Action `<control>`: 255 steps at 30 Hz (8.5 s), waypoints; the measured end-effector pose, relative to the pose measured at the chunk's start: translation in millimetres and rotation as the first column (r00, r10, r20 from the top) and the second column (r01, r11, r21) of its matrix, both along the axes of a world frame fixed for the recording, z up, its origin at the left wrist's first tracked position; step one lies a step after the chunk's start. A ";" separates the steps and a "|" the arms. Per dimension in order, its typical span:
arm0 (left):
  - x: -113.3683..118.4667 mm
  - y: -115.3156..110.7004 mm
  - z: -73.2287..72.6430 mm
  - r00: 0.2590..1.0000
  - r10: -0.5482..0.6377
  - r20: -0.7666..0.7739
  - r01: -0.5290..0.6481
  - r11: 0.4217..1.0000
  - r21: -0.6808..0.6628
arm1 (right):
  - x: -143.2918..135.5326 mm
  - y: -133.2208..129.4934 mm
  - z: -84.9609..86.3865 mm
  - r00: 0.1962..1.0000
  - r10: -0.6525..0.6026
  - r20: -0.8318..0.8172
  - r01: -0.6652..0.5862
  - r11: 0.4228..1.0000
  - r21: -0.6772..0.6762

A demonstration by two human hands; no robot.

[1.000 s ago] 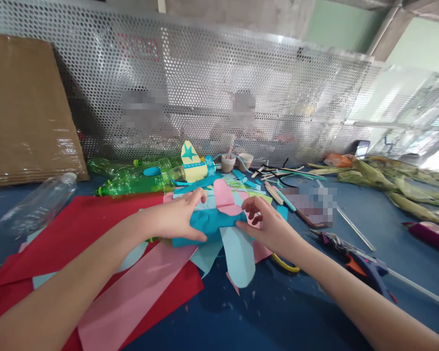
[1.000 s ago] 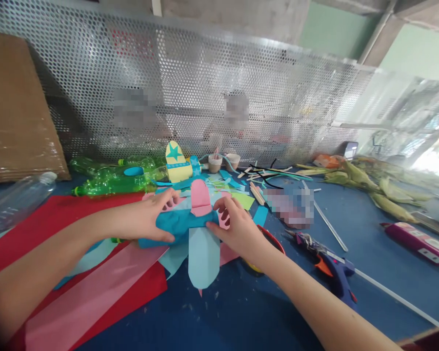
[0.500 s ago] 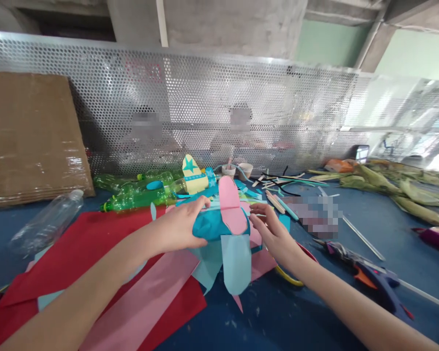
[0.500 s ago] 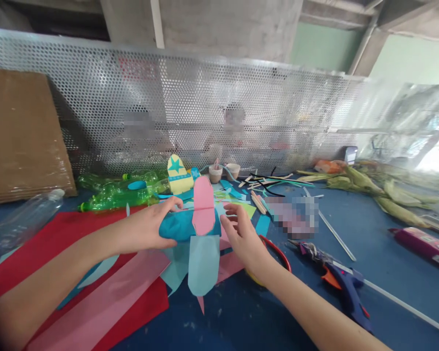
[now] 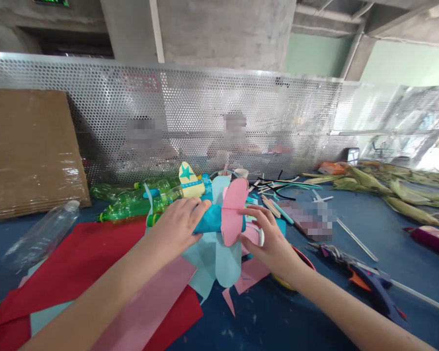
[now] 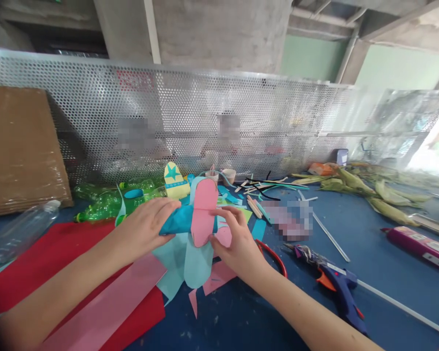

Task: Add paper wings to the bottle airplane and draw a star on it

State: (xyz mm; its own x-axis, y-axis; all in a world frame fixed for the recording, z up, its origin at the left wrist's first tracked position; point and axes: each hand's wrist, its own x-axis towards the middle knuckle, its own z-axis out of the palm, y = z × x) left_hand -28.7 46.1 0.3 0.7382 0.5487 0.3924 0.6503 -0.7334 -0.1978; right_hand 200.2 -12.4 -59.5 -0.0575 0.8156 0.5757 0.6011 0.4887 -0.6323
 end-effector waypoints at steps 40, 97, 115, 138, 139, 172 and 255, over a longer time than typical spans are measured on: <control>-12.5 14.2 -3.9 0.981 -0.175 -0.089 0.194 0.789 0.584 | -2.7 5.5 -0.4 0.768 0.064 -0.638 -0.305 0.911 -0.276; -14.6 14.3 4.1 0.892 0.182 0.414 -0.063 0.957 -0.284 | -3.6 0.2 0.4 0.624 -0.083 -0.777 -0.405 0.816 -0.413; 20.0 -6.3 -11.1 0.493 0.710 0.503 0.389 0.337 -0.857 | -14.8 -10.0 -3.9 0.712 0.136 -0.689 -0.537 0.737 -0.410; 29.8 -17.1 -10.2 0.554 0.701 0.449 0.673 -0.060 -0.737 | -18.8 1.4 -6.1 0.393 -0.005 -0.920 -0.739 0.593 -0.319; 30.0 -17.9 -10.2 0.548 0.711 0.441 0.670 -0.058 -0.740 | -18.7 2.6 -7.1 0.390 -0.001 -0.921 -0.737 0.599 -0.313; 20.8 21.0 -52.9 -0.246 0.854 0.459 0.611 0.504 -0.610 | -6.5 -1.7 -2.7 0.804 -0.051 -0.593 -0.207 0.910 -0.360; 6.2 -18.6 22.7 0.605 0.310 0.733 0.378 0.698 -0.608 | 1.9 -5.0 27.3 0.503 0.079 -0.861 -0.460 0.867 -0.189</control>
